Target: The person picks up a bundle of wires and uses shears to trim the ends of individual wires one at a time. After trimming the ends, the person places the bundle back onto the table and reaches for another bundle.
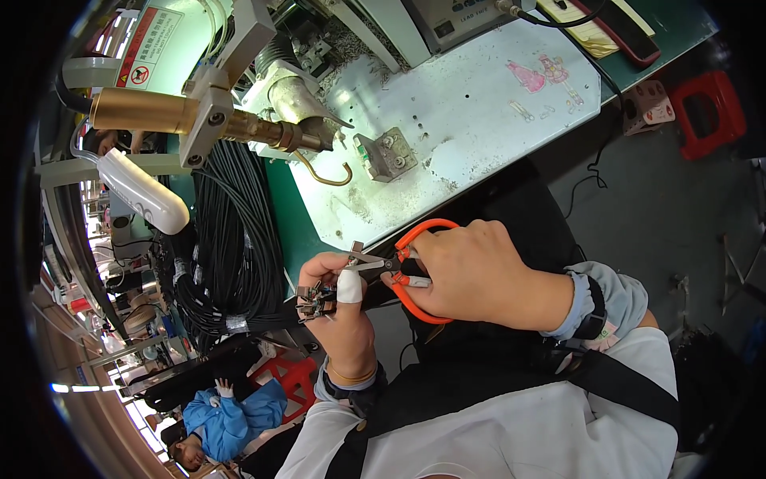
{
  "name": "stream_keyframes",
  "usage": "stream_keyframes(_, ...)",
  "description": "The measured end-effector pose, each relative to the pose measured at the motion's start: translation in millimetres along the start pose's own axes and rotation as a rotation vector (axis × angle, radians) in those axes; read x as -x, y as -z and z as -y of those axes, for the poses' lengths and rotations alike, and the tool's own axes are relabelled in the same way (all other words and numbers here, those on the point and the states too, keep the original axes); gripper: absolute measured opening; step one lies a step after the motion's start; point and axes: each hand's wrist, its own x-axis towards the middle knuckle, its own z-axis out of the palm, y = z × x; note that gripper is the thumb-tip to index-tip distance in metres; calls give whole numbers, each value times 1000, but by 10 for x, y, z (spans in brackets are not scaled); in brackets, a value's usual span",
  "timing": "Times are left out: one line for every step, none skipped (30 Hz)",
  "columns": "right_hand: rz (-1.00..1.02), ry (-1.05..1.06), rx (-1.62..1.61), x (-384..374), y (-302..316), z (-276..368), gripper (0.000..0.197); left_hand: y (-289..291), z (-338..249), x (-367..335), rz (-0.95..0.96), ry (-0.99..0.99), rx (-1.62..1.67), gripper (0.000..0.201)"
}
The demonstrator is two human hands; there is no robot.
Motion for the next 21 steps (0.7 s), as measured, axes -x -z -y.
stream_keyframes(2, 1, 15, 5, 6, 6, 37, -2, 6, 2, -2, -24, -21, 17)
stream_keyframes(4, 2, 29, 9, 6, 11, 37, -2, 13, 3, -5, -47, -41, 17)
stream_keyframes(5, 2, 27, 11, -4, 13, 37, -1, 16, 2, -7, -71, -62, 17)
stream_keyframes(-12, 4, 31, 11, -21, 15, 37, 0, 14, 0, -8, -70, -63, 17)
stream_keyframes(-30, 5, 36, 11, -33, 14, 37, -6, 6, -6, -6, -83, -69, 17)
stream_keyframes(-47, 6, 41, 11, -38, 13, 37, -12, -2, -13, -4, -96, -75, 17)
stream_keyframes(-47, 5, 40, 10, -36, 13, 37, -17, -9, -20, -3, -109, -81, 18)
stream_keyframes(-32, -2, 55, 8, -29, 14, 37, -23, -12, -26, -2, -109, -82, 18)
stream_keyframes(-18, -10, 70, 7, -23, 15, 37, -31, -13, -31, -11, -106, -80, 17)
stream_keyframes(-2, -15, 84, 5, -22, 16, 37, -36, -15, -34, -21, -103, -79, 17)
stream_keyframes(-2, -15, 83, 5, -27, 12, 37, -39, -20, -38, -32, -100, -77, 17)
stream_keyframes(-6, -1, 81, 7, -36, 3, 36, -36, -30, -46, -32, -99, -79, 17)
stream_keyframes(-10, 13, 78, 11, -47, -9, 35, -25, -47, -59, -19, -22, -30, 17)
stream_keyframes(-15, 27, 76, 13, -58, -21, 34, -11, -64, -76, -7, 56, 19, 17)
stream_keyframes(-16, 25, 77, 16, -77, -41, 34, -1, -70, -96, 7, 134, 69, 16)
stream_keyframes(-15, 15, 61, 20, -102, -65, 34, 5, -71, -125, 9, 135, 69, 16)
stream_keyframes(-14, 4, 45, 22, -124, -88, 35, 6, -70, -166, 41, 202, 75, 14)
stream_keyframes(-14, -7, 29, 20, -134, -105, 35, 4, -67, -212, 73, 269, 81, 13)
stream_keyframes(-16, -11, 30, 11, -132, -121, 35, 0, -63, -259, 106, 336, 86, 12)
stream_keyframes(36, -35, -14, -3, -131, -134, 35, 4, -63, -295, 107, 337, 83, 12)
stream_keyframes(87, -60, -58, -21, -127, -151, 35, 8, -59, -332, 140, 368, 106, 11)
